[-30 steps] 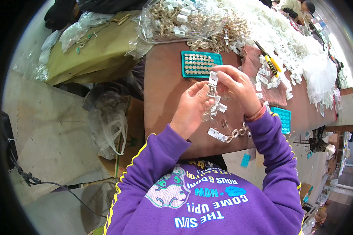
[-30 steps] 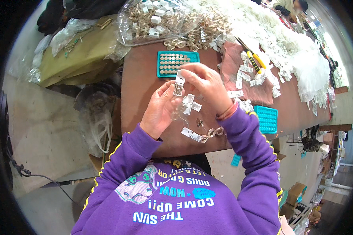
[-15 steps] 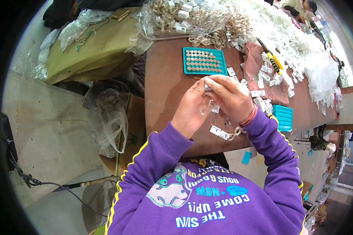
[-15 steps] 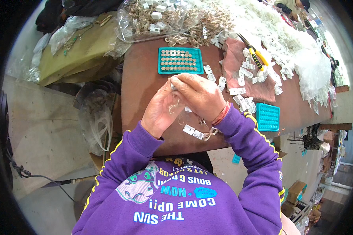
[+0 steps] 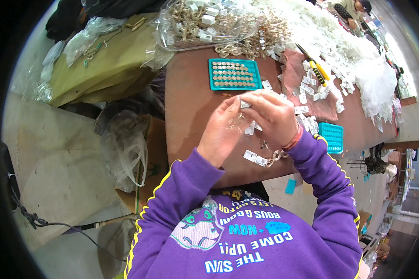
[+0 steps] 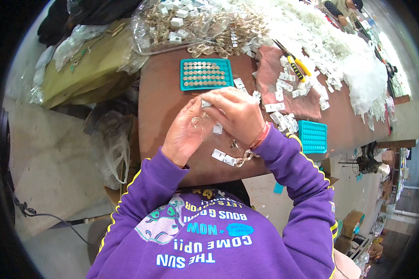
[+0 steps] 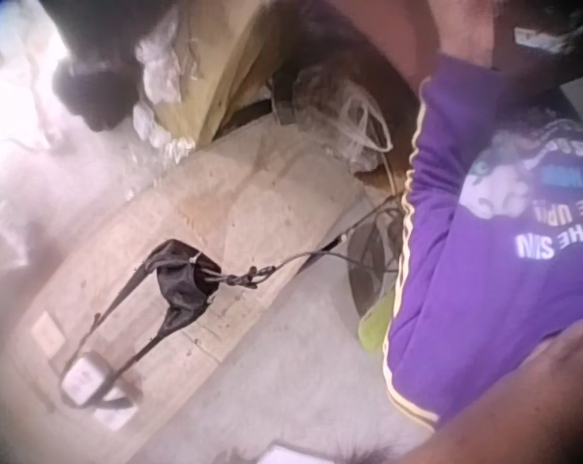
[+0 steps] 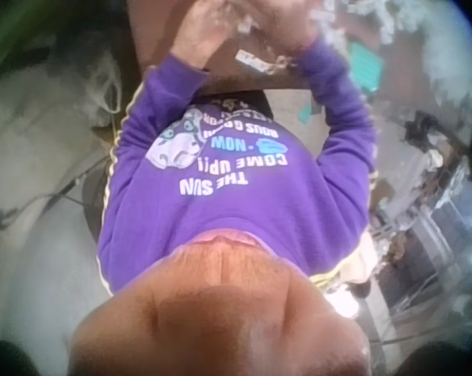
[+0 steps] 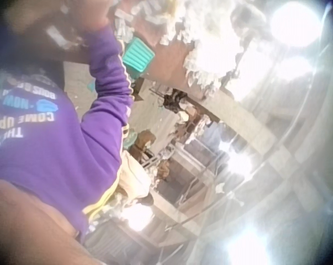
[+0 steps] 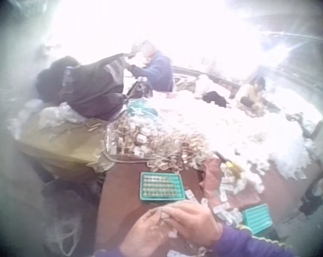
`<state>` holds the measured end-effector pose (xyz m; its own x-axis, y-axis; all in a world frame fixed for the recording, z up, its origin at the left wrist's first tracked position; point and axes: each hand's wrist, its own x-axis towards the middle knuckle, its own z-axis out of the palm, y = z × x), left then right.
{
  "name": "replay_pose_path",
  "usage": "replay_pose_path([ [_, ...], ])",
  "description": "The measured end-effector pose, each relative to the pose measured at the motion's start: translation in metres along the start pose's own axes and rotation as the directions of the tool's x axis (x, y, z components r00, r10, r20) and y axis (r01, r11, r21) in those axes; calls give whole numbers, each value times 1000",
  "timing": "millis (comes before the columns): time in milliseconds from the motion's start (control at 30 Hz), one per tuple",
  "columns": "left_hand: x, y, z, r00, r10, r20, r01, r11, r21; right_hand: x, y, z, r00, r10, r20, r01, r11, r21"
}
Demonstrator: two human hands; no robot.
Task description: The person assembles small white plastic components with metal pins and wires on a cluttered workbench. They use pliers to cut and trim wires, then insert pins into the plastic housings and place finished units into a blue tray.
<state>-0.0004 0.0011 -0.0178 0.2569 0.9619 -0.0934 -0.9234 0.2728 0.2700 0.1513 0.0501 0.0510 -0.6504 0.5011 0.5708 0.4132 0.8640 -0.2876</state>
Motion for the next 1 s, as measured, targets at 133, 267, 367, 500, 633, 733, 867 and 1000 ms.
replay_pose_path([
  [133,-1,3,11,979,169,-112,-151,977,152,-15,18,-33,893,444,-73,-431,891,140],
  [267,0,4,13,970,222,-103,-200,961,191,-46,31,-38,907,415,67,-411,909,-68],
  [367,0,4,13,968,232,-97,-208,956,209,-62,33,-23,938,309,159,-287,947,-147],
  [500,2,7,13,961,252,-112,-216,941,261,-58,44,-9,947,248,202,-195,949,-248],
  [633,3,7,11,954,264,-143,-223,941,256,-45,50,-4,920,204,335,-61,919,-390],
  [733,3,6,9,965,252,-76,-234,954,185,-41,49,-3,886,165,434,58,889,-455],
  [867,3,8,7,966,247,-81,-227,953,199,-42,50,-2,884,159,440,63,892,-448],
  [1000,1,7,9,973,216,-86,-200,965,168,-41,52,-1,905,168,391,0,918,-396],
])
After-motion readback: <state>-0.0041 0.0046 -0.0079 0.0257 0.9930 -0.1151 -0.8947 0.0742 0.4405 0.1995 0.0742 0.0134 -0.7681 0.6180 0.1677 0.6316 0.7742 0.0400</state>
